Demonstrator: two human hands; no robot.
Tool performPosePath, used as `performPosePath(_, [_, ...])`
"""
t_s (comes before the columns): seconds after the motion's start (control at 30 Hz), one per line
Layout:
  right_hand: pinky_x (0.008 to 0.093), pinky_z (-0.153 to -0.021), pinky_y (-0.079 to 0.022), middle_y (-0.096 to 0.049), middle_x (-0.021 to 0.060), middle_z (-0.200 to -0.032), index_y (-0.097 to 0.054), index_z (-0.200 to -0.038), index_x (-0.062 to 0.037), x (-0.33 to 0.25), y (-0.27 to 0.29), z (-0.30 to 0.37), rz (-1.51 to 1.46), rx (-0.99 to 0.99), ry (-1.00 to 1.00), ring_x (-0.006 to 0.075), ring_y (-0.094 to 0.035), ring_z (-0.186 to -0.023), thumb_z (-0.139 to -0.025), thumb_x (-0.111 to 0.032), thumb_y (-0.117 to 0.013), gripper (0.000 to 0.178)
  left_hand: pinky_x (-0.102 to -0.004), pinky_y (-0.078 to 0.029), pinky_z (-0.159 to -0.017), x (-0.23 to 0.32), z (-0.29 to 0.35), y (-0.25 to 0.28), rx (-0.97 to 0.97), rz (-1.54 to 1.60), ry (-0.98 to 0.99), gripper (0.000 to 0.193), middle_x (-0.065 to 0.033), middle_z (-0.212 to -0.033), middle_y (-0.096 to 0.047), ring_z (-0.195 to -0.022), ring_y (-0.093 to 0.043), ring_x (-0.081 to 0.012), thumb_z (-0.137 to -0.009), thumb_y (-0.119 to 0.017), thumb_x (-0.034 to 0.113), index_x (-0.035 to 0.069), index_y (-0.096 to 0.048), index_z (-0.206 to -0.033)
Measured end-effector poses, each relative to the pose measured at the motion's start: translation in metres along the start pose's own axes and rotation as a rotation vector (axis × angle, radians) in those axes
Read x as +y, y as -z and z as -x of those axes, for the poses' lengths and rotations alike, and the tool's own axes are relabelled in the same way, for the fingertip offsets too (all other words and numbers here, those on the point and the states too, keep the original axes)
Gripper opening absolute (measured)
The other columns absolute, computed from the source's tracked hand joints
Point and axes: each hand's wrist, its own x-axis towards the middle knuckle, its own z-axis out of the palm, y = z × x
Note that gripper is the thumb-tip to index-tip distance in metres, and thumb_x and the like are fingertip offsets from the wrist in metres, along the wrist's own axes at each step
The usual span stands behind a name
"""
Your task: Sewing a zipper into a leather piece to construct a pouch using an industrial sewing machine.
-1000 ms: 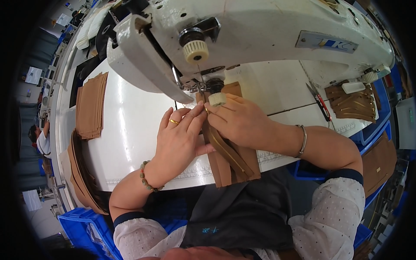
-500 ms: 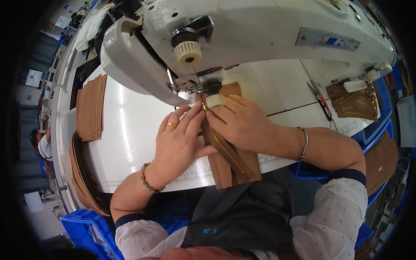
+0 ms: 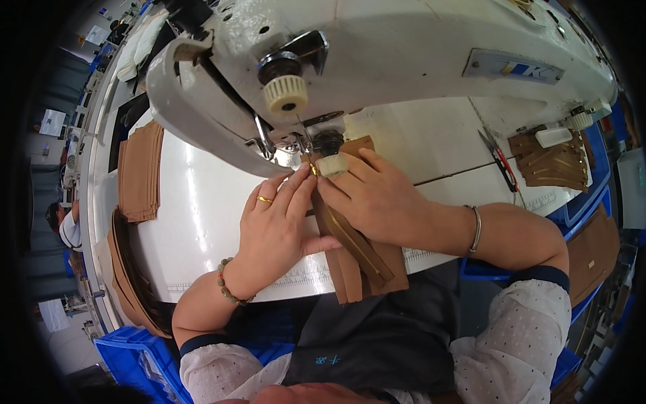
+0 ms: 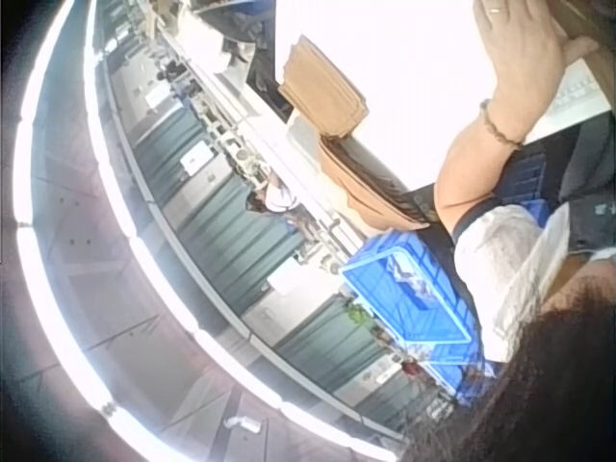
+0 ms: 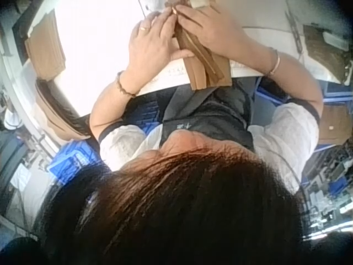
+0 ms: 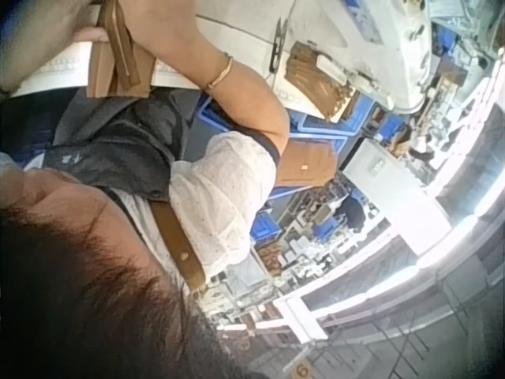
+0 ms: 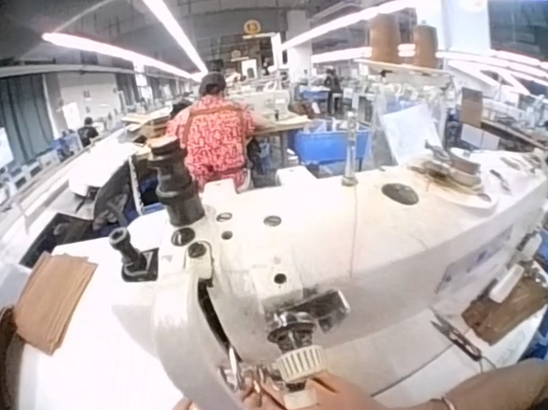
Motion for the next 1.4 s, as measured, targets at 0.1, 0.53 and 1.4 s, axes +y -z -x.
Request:
performPosePath(0.1, [0.0466, -0.099, -0.051, -0.067, 0.0107, -0.12, -0.068, -0.113, -0.0044, -0.001, 0.0, 0.001, 0.01, -0.019, -0.004, 0.0297, -0.063, -0.111, -0.085, -0.023, -0.065, 0.034, -0.0405, -0.049, -0.1, -0.002, -0.001, 0.0, 0.0, 0.019, -0.004, 0.092, -0.0118, -0.138, -0.064, -0.119, -0.059, -0.0302, -0.07, -0.077, 0.067, -0.001, -0.063, -0.132])
performPosePath(0.53, [0.0544, -0.1, -0.05, -0.066, 0.0124, -0.122, -0.069, -0.112, -0.0039, -0.003, 0.005, 0.004, 0.048, -0.043, -0.013, 0.0348, -0.061, -0.121, -0.086, -0.025, -0.064, 0.034, -0.0406, -0.049, -0.098, -0.005, -0.006, 0.002, -0.027, 0.022, -0.02, 0.09, -0.0111, -0.14, -0.063, -0.116, -0.061, -0.0311, -0.069, -0.076, 0.069, 0.001, -0.066, -0.127])
performPosePath(1.4, [0.0475, -0.106, -0.047, -0.068, 0.0132, -0.121, -0.071, -0.113, -0.0023, -0.002, 0.017, 0.001, -0.013, -0.111, -0.086, 0.0295, -0.061, -0.121, -0.079, -0.027, -0.072, 0.042, -0.0432, -0.049, -0.105, 0.006, -0.003, -0.001, 0.033, 0.06, -0.04, 0.087, -0.0113, -0.136, -0.065, -0.124, -0.06, -0.0321, -0.068, -0.083, 0.057, 0.002, -0.063, -0.133])
